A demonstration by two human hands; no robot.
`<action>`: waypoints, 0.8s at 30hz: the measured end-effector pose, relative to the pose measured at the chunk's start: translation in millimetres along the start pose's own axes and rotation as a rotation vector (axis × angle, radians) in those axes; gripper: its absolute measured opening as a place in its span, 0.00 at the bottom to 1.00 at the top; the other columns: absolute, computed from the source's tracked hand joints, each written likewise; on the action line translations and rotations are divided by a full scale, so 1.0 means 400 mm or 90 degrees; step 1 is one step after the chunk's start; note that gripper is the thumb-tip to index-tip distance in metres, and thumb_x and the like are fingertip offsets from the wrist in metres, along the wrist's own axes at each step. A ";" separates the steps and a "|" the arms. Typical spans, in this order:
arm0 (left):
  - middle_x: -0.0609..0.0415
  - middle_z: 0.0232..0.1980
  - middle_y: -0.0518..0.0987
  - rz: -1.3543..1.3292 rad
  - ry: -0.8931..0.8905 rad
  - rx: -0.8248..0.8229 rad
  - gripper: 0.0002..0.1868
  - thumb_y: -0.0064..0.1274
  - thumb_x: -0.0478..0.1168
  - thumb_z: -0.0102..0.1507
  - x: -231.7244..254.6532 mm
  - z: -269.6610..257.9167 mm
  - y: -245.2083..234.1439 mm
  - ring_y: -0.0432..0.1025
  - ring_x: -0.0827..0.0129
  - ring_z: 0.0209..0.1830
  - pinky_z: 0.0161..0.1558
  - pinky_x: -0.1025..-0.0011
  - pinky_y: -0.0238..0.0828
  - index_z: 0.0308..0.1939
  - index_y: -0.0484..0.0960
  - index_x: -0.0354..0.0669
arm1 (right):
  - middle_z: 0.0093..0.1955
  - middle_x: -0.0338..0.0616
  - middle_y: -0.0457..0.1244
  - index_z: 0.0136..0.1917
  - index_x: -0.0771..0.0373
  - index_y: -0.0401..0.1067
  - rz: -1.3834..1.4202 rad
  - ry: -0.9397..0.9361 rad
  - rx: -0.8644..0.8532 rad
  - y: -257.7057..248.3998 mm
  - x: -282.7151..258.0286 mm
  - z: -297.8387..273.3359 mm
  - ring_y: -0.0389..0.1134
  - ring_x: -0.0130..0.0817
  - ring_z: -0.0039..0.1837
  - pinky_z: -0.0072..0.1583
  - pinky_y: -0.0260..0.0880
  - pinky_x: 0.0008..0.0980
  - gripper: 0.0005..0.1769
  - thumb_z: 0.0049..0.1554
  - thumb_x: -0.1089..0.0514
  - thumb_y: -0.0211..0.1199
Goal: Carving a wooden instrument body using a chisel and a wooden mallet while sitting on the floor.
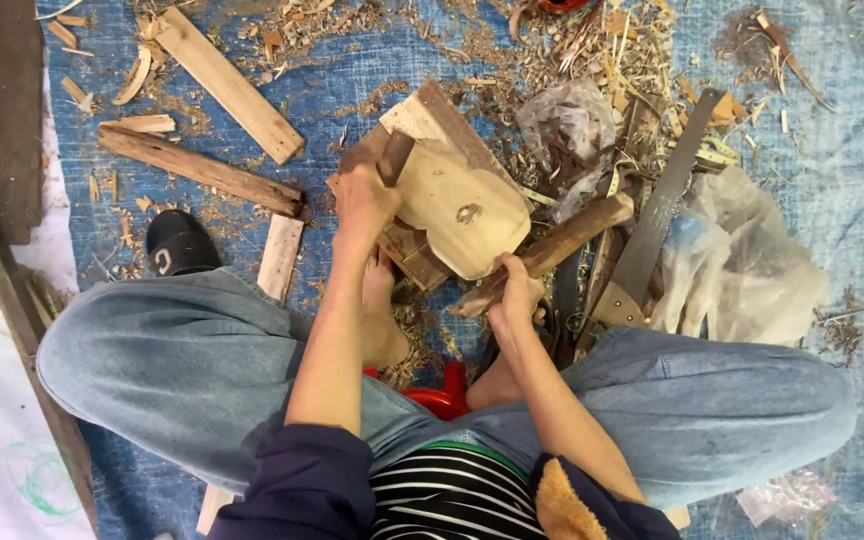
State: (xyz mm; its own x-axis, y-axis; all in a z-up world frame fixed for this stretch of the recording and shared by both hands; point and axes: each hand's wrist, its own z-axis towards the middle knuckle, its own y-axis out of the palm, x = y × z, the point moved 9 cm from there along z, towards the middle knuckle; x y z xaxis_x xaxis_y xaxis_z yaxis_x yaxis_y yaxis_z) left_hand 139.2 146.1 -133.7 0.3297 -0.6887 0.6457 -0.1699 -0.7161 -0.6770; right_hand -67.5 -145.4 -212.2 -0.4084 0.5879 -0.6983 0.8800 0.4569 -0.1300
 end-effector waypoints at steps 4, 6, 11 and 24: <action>0.39 0.39 0.84 -0.093 -0.096 -0.017 0.18 0.59 0.51 0.52 -0.029 -0.009 0.039 0.79 0.41 0.50 0.50 0.46 0.74 0.39 0.87 0.45 | 0.34 0.46 0.66 0.49 0.63 0.68 0.033 0.028 -0.031 0.016 0.011 -0.055 0.69 0.39 0.32 0.36 0.76 0.39 0.22 0.41 0.66 0.72; 0.38 0.41 0.85 -0.183 -0.120 -0.004 0.20 0.59 0.52 0.50 -0.006 -0.022 0.045 0.78 0.40 0.51 0.50 0.44 0.72 0.40 0.87 0.44 | 0.38 0.45 0.67 0.52 0.63 0.68 0.012 0.042 -0.041 0.012 0.019 -0.080 0.71 0.39 0.35 0.38 0.79 0.40 0.24 0.42 0.67 0.73; 0.32 0.33 0.83 -0.193 -0.116 0.061 0.16 0.55 0.46 0.52 -0.018 -0.044 -0.009 0.78 0.33 0.47 0.51 0.56 0.75 0.35 0.85 0.37 | 0.44 0.49 0.62 0.57 0.71 0.64 0.086 0.077 -0.078 0.034 0.016 -0.104 0.67 0.42 0.43 0.46 0.79 0.47 0.29 0.45 0.66 0.74; 0.53 0.13 0.76 -0.156 -0.130 -0.075 0.11 0.56 0.47 0.52 -0.008 -0.028 0.095 0.77 0.64 0.15 0.32 0.67 0.75 0.30 0.84 0.46 | 0.46 0.50 0.59 0.56 0.73 0.64 0.135 0.046 -0.037 0.009 -0.010 -0.041 0.67 0.47 0.48 0.48 0.79 0.46 0.30 0.43 0.66 0.74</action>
